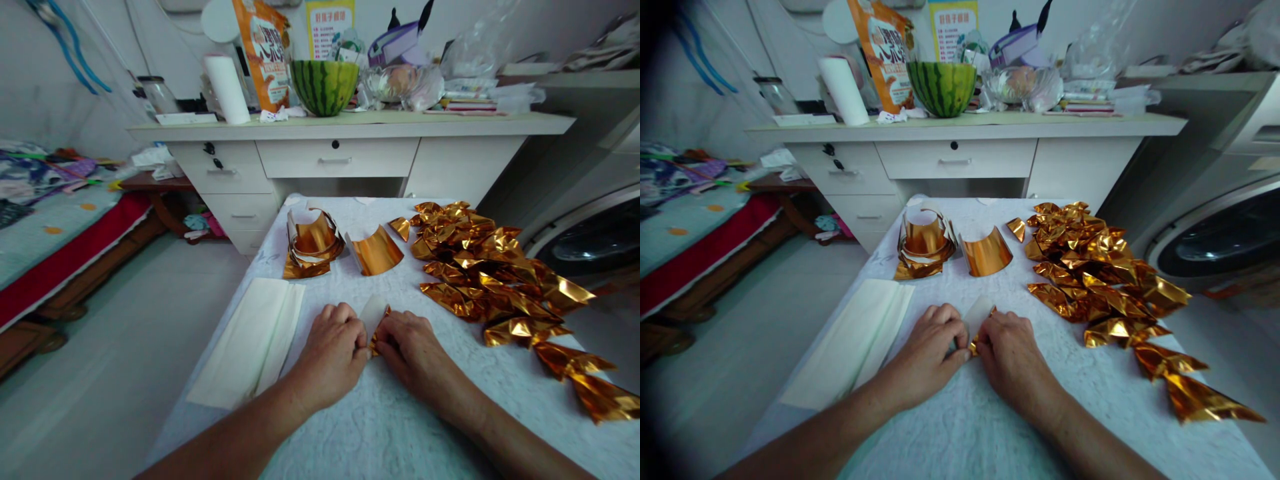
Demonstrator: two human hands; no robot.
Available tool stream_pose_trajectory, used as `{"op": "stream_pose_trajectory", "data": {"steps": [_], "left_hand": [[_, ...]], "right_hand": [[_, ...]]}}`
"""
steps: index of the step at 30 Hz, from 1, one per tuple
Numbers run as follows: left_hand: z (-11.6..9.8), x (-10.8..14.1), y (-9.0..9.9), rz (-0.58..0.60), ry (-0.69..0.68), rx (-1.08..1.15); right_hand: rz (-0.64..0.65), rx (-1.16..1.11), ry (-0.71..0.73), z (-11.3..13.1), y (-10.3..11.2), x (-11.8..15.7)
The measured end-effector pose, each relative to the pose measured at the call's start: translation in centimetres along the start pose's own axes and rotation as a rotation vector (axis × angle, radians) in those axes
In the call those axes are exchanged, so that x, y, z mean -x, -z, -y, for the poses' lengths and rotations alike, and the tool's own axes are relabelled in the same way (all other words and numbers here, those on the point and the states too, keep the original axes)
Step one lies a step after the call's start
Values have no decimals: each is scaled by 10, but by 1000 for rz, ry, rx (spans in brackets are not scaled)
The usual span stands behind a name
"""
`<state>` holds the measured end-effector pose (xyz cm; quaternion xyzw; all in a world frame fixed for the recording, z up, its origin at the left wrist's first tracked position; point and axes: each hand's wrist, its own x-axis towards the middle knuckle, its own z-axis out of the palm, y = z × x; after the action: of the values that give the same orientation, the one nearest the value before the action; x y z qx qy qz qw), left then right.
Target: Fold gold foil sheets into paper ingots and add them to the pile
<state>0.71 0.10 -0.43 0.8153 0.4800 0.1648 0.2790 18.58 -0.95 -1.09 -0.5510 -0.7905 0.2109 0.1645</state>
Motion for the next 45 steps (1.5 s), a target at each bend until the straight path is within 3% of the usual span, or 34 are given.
{"op": "stream_pose_trajectory", "data": {"steps": [22,33,45], "left_hand": [[0,-1,-4,12,18,-7],[0,0,-4,0,12,-6],[-1,-1,-3,6,22,4]], "right_hand": [[-75,35,41,1,-4,7],[-247,216,43,-7,-9,10],[-160,167,55,-28,-4,10]]}}
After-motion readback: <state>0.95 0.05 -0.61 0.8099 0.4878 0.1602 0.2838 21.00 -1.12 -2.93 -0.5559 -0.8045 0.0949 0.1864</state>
